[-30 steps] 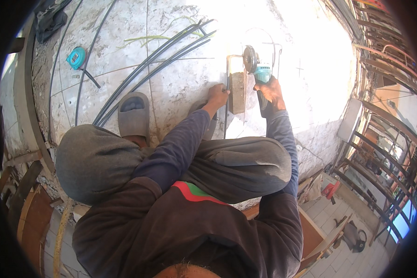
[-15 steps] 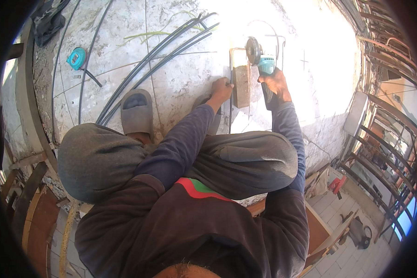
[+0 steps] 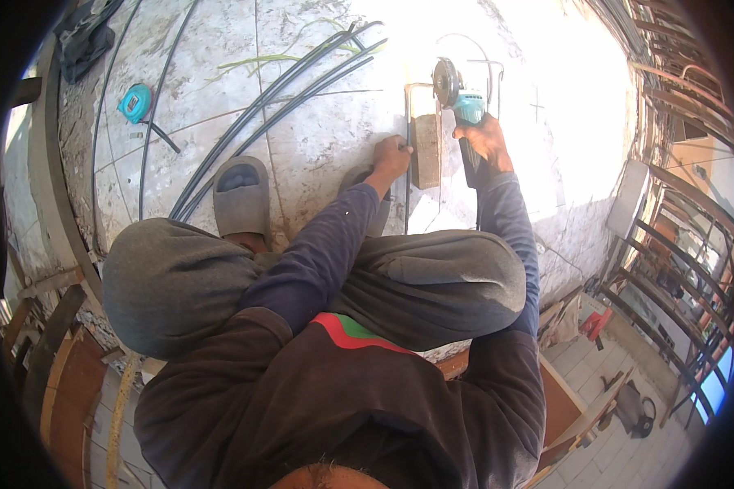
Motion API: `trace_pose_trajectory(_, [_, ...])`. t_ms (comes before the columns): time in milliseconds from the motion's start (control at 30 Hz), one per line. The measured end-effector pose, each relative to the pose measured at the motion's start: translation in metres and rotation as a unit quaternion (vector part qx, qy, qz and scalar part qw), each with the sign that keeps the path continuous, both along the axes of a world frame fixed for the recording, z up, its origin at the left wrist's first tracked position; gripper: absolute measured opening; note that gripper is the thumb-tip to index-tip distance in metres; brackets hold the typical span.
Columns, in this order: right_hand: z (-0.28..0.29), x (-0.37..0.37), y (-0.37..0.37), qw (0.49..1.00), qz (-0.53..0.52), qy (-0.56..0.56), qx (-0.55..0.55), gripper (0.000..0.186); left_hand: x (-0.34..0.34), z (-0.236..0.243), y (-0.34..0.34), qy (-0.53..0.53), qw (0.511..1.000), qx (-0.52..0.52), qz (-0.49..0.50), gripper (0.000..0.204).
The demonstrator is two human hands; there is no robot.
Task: The person sits on the floor and uses an angle grinder to cut several metal rods. They measure and align the rods against a wooden block, cut them, and then inspect the pieces before repeating the process.
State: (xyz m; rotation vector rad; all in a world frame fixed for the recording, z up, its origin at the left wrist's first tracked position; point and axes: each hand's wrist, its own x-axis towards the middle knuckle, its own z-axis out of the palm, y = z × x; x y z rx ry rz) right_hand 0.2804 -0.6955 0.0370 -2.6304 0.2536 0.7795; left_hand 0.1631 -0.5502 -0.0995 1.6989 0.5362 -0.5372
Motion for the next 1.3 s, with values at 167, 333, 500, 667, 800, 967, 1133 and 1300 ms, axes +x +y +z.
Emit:
trace_pose_trajectory(167, [0.004,-0.003,0.002,1.0,-0.005,0.002,0.006,0.065,-0.001,0.004,0.001,-0.001,1.0,-0.008,-0.004,0.031])
trace_pose_trajectory(333, [0.009,-0.004,0.008,1.0,-0.019,0.014,-0.009,0.064,0.0,0.004,0.002,0.003,1.0,-0.009,-0.003,0.031])
trace_pose_trajectory(500, [-0.002,-0.006,-0.004,1.0,-0.015,-0.019,-0.002,0.061,0.001,0.007,0.001,0.005,1.0,-0.002,-0.015,0.031])
trace_pose_trajectory(667, [0.005,-0.011,0.001,1.0,-0.005,-0.017,0.017,0.057,0.0,0.003,0.0,-0.003,1.0,0.006,-0.008,0.031])
trace_pose_trajectory(800, [0.015,-0.018,0.01,0.999,-0.02,-0.015,0.036,0.056,0.0,0.009,0.005,0.009,1.0,-0.012,-0.004,0.032])
trace_pose_trajectory(967, [0.017,-0.019,0.01,1.0,-0.017,-0.014,0.022,0.056,-0.002,-0.005,0.0,-0.033,0.999,0.013,0.0,0.029])
trace_pose_trajectory(1133, [0.016,-0.02,0.009,1.0,-0.011,-0.021,0.02,0.058,-0.002,-0.012,-0.003,-0.028,0.999,-0.025,0.003,0.029])
trace_pose_trajectory(1300, [0.008,-0.013,-0.001,1.0,-0.005,-0.029,0.01,0.06,-0.002,-0.021,-0.007,-0.01,0.998,-0.063,0.018,0.028])
